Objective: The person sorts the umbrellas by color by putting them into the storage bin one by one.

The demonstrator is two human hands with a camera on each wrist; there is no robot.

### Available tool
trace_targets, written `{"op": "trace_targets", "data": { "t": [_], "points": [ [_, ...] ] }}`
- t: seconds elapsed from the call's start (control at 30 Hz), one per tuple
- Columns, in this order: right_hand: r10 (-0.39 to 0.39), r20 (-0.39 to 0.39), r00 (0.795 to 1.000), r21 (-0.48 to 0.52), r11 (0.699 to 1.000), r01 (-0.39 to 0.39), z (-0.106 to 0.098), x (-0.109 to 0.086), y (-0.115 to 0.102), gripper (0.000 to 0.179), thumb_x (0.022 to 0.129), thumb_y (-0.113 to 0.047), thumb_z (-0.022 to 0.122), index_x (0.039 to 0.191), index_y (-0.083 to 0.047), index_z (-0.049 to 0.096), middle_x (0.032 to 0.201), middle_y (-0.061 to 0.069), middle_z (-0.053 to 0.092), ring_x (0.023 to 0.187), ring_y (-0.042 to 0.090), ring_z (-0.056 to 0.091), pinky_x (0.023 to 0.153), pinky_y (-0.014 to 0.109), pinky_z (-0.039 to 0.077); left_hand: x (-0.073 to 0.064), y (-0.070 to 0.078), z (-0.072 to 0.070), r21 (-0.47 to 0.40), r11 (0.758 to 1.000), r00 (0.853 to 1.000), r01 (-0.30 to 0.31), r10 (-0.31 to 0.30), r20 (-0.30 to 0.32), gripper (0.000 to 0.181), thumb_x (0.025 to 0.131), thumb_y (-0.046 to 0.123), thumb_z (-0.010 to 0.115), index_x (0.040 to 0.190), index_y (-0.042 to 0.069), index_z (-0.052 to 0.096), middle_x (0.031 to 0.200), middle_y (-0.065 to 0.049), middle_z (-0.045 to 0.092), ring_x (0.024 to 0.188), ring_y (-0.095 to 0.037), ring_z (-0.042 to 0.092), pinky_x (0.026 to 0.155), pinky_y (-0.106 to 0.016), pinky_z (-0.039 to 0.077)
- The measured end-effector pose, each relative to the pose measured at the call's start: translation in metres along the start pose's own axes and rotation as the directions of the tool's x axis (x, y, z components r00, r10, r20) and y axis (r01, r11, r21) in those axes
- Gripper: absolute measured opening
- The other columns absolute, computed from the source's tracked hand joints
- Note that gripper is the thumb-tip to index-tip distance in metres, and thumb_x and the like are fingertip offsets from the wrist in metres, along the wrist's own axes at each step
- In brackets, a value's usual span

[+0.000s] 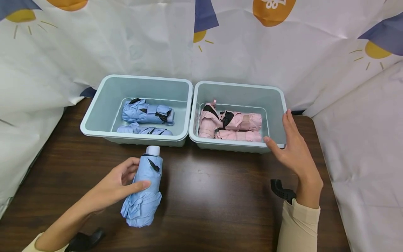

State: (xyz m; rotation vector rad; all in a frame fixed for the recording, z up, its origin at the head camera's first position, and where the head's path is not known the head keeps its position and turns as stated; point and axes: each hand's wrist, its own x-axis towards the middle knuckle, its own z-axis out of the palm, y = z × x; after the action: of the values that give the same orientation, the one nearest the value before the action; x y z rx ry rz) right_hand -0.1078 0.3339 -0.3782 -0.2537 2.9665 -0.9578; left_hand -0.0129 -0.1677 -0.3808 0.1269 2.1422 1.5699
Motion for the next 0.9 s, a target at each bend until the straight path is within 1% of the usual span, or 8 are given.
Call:
{"op": "trace_targets", "data": {
  "t": [0.1, 0.2, 0.33, 0.47, 0.53, 0.67, 0.73, 0.9],
  "points": [
    [-0.001, 0.000, 1.000, 0.003, 1.000, 0.001, 0.001, 0.000, 0.001, 0.093, 0.104, -0.039, 0.062, 0.171, -0.017, 0.002, 0.180, 0.001, -0.005, 0.167, 0.043, 0.006, 0.125, 0.077, 0.013, -0.003, 0.011, -0.005, 0.004, 1.000, 1.000, -0.010, 0.010, -0.011, 0.062, 0.097, 0.026, 0.076, 0.143, -0.002, 0.044, 0.135, -0.021, 0.066, 0.119, -0.026, 0.070, 0.092, -0.032, 0.061],
    [-0.004, -0.005, 1.000, 0.001, 1.000, 0.004, 0.001, 0.000, 0.001, 0.093, 0.104, -0.039, 0.062, 0.171, -0.016, 0.003, 0.180, 0.001, -0.005, 0.167, 0.042, 0.006, 0.126, 0.077, 0.013, -0.004, 0.020, -0.010, 0.011, 1.000, 1.000, -0.021, 0.021, -0.009, 0.062, 0.097, 0.027, 0.075, 0.144, -0.001, 0.044, 0.137, -0.020, 0.064, 0.120, -0.025, 0.069, 0.093, -0.030, 0.060],
    [-0.013, -0.012, 1.000, -0.002, 1.000, 0.013, 0.001, 0.000, 0.002, 0.092, 0.104, -0.039, 0.062, 0.171, -0.016, 0.004, 0.180, 0.002, -0.004, 0.167, 0.042, 0.006, 0.127, 0.076, 0.013, -0.003, 0.029, -0.017, 0.026, 0.999, 0.999, -0.035, 0.035, -0.001, 0.062, 0.097, 0.027, 0.076, 0.143, 0.000, 0.045, 0.136, -0.018, 0.063, 0.119, -0.024, 0.069, 0.093, -0.028, 0.060],
    [-0.019, -0.011, 1.000, -0.001, 1.000, 0.019, 0.001, 0.000, 0.002, 0.092, 0.104, -0.038, 0.062, 0.171, -0.015, 0.004, 0.180, 0.002, -0.004, 0.167, 0.041, 0.006, 0.127, 0.075, 0.013, -0.002, 0.039, -0.022, 0.059, 0.997, 0.998, -0.056, 0.056, 0.002, 0.061, 0.096, 0.028, 0.076, 0.142, 0.001, 0.046, 0.136, -0.016, 0.063, 0.120, -0.023, 0.069, 0.096, -0.028, 0.059],
    [-0.020, -0.010, 1.000, -0.002, 1.000, 0.020, 0.001, 0.000, 0.002, 0.092, 0.104, -0.038, 0.062, 0.171, -0.015, 0.004, 0.180, 0.001, -0.004, 0.167, 0.041, 0.006, 0.127, 0.075, 0.013, -0.001, 0.044, -0.025, 0.053, 0.997, 0.998, -0.058, 0.058, 0.011, 0.062, 0.096, 0.028, 0.076, 0.143, 0.001, 0.046, 0.137, -0.017, 0.063, 0.121, -0.024, 0.069, 0.097, -0.029, 0.060],
    [-0.025, -0.016, 1.000, -0.010, 1.000, 0.025, 0.001, -0.001, 0.002, 0.092, 0.104, -0.038, 0.062, 0.171, -0.013, 0.005, 0.180, 0.001, -0.004, 0.167, 0.042, 0.007, 0.127, 0.076, 0.014, 0.003, 0.056, -0.028, -0.008, 0.999, 0.998, -0.033, 0.033, 0.047, 0.067, 0.097, 0.030, 0.075, 0.148, 0.000, 0.042, 0.140, -0.019, 0.061, 0.122, -0.025, 0.068, 0.098, -0.031, 0.060],
    [-0.026, -0.020, 0.999, -0.012, 1.000, 0.026, 0.001, -0.001, 0.003, 0.092, 0.104, -0.038, 0.063, 0.171, -0.013, 0.005, 0.180, 0.001, -0.004, 0.167, 0.042, 0.007, 0.126, 0.076, 0.014, 0.005, 0.063, -0.030, -0.022, 1.000, 0.998, -0.015, 0.017, 0.057, 0.071, 0.098, 0.032, 0.075, 0.151, 0.001, 0.040, 0.142, -0.019, 0.060, 0.122, -0.025, 0.068, 0.099, -0.033, 0.061],
    [-0.024, -0.019, 1.000, -0.011, 1.000, 0.024, 0.002, -0.001, 0.003, 0.091, 0.104, -0.037, 0.063, 0.171, -0.013, 0.005, 0.180, 0.001, -0.004, 0.166, 0.043, 0.007, 0.125, 0.077, 0.014, 0.013, 0.080, -0.038, -0.032, 0.999, 0.998, 0.034, -0.032, 0.045, 0.072, 0.098, 0.036, 0.072, 0.152, 0.002, 0.037, 0.142, -0.019, 0.062, 0.121, -0.027, 0.067, 0.100, -0.037, 0.060]
  ]
}}
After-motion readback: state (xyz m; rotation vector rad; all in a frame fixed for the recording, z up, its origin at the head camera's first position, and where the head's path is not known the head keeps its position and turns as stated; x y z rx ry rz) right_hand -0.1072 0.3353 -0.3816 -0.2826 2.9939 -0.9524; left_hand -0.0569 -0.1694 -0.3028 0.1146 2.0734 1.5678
